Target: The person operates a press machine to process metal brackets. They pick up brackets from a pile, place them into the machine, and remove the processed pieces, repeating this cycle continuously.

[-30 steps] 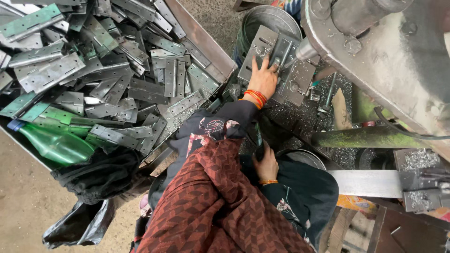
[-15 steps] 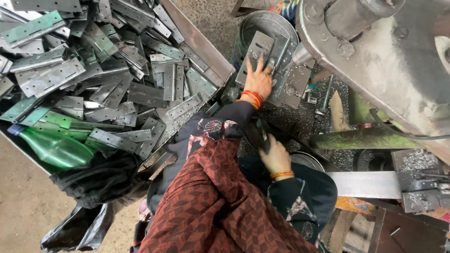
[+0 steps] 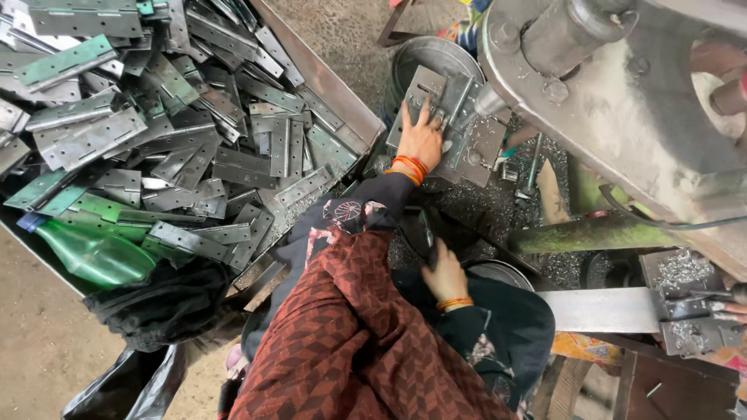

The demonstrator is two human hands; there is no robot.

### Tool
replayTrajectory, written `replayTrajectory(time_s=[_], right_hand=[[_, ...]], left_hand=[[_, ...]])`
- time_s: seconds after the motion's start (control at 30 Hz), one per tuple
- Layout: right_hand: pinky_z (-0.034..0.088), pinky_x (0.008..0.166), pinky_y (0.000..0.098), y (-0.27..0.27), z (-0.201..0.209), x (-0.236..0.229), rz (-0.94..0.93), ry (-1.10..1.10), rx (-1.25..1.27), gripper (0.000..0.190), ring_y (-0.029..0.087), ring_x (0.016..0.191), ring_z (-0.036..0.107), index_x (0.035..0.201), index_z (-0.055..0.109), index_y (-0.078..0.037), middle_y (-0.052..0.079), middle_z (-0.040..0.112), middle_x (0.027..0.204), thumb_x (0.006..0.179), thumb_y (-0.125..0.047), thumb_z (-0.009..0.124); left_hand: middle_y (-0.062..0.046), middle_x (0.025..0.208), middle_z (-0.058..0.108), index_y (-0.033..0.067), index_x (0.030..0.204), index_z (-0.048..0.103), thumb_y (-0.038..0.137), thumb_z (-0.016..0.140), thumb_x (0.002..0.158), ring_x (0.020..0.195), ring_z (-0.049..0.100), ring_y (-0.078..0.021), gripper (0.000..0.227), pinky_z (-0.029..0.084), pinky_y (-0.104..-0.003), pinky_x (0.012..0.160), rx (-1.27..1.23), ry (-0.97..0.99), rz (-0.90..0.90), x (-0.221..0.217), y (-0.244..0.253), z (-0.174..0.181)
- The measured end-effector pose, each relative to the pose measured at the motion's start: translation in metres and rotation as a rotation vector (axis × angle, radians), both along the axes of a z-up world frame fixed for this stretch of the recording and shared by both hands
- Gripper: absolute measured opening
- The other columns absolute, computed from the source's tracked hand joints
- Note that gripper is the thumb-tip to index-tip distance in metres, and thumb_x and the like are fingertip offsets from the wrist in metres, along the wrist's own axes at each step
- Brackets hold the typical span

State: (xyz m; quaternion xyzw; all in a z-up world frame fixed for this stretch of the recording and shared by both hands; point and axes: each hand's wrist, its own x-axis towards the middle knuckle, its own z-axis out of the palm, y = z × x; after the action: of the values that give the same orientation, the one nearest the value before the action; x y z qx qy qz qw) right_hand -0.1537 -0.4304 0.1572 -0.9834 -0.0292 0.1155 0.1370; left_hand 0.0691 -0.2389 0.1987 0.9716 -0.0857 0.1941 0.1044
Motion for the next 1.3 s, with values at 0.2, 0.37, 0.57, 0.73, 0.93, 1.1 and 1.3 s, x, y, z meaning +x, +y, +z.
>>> replayTrajectory(time_s=[0.2, 0.37, 0.57, 0.73, 0.93, 1.1, 1.3], right_hand=[[0.056, 0.089, 0.0536, 0.014, 0.052, 0.023, 0.028, 0.111, -0.138, 0.076, 0.046, 0.105, 0.067, 0.149, 0.045, -0.017, 0.023, 0.066, 0.120, 0.082, -0.036, 0.075], [0.056, 0.088, 0.0533, 0.020, 0.061, 0.017, 0.029, 0.075, -0.119, 0.073, 0.044, 0.105, 0.068, 0.148, 0.048, -0.017, 0.023, 0.068, 0.119, 0.083, -0.037, 0.075], [0.056, 0.089, 0.0532, 0.019, 0.058, 0.016, 0.023, 0.062, -0.107, 0.074, 0.045, 0.107, 0.068, 0.148, 0.048, -0.016, 0.024, 0.067, 0.122, 0.083, -0.038, 0.075], [0.055, 0.092, 0.0529, 0.018, 0.061, 0.017, 0.002, 0.080, -0.087, 0.075, 0.045, 0.110, 0.066, 0.149, 0.047, -0.017, 0.023, 0.066, 0.126, 0.083, -0.040, 0.073], [0.053, 0.094, 0.0530, 0.015, 0.072, 0.020, 0.024, 0.090, -0.072, 0.071, 0.044, 0.116, 0.064, 0.148, 0.050, -0.018, 0.022, 0.065, 0.131, 0.089, -0.051, 0.070], [0.058, 0.089, 0.0426, -0.004, 0.090, 0.046, -0.060, -0.110, 0.186, 0.060, 0.030, 0.099, 0.075, 0.143, 0.060, -0.016, 0.016, 0.072, 0.128, 0.091, -0.042, 0.074], [0.057, 0.074, 0.0243, -0.014, 0.097, 0.081, -0.182, -0.274, 1.073, 0.043, 0.010, 0.091, 0.069, 0.135, 0.059, -0.005, 0.005, 0.072, 0.115, 0.095, -0.008, 0.074]], left_hand=[[-0.005, 0.120, 0.070, 0.0115, 0.101, 0.080, 0.027, 0.057, 0.089, 0.138, 0.041, -0.0343, 0.031, 0.012, -0.076, 0.114, 0.127, 0.153, -0.143, -0.049, 0.008, 0.025], [-0.005, 0.107, 0.072, 0.0123, 0.095, 0.080, 0.024, 0.057, 0.092, 0.129, 0.047, -0.0320, 0.026, 0.018, -0.074, 0.117, 0.179, 0.133, -0.228, -0.103, 0.022, 0.030], [-0.004, 0.109, 0.072, 0.0137, 0.091, 0.080, 0.025, 0.059, 0.084, 0.127, 0.050, -0.0332, 0.025, 0.026, -0.071, 0.111, 0.207, -0.117, -0.172, -0.105, 0.020, 0.025], [-0.004, 0.110, 0.071, 0.0131, 0.096, 0.080, 0.023, 0.060, 0.087, 0.128, 0.050, -0.0335, 0.024, 0.028, -0.069, 0.112, 0.230, -0.107, -0.152, -0.094, 0.015, 0.030], [-0.002, 0.103, 0.067, 0.0082, 0.105, 0.079, 0.018, 0.067, 0.085, 0.120, 0.053, -0.0262, 0.025, 0.031, -0.058, 0.121, -0.047, -0.307, -0.279, -0.111, 0.037, 0.056], [-0.005, 0.099, 0.067, 0.0062, 0.097, 0.075, 0.014, 0.072, 0.075, 0.115, 0.059, -0.0256, 0.023, 0.037, -0.048, 0.114, -0.479, -0.377, -0.376, -0.111, 0.054, 0.070], [-0.010, 0.096, 0.075, 0.0028, 0.106, 0.077, 0.029, 0.081, 0.088, 0.097, 0.071, -0.0269, 0.032, 0.054, -0.034, 0.090, -1.226, 0.000, -0.409, -0.067, 0.038, 0.031]])
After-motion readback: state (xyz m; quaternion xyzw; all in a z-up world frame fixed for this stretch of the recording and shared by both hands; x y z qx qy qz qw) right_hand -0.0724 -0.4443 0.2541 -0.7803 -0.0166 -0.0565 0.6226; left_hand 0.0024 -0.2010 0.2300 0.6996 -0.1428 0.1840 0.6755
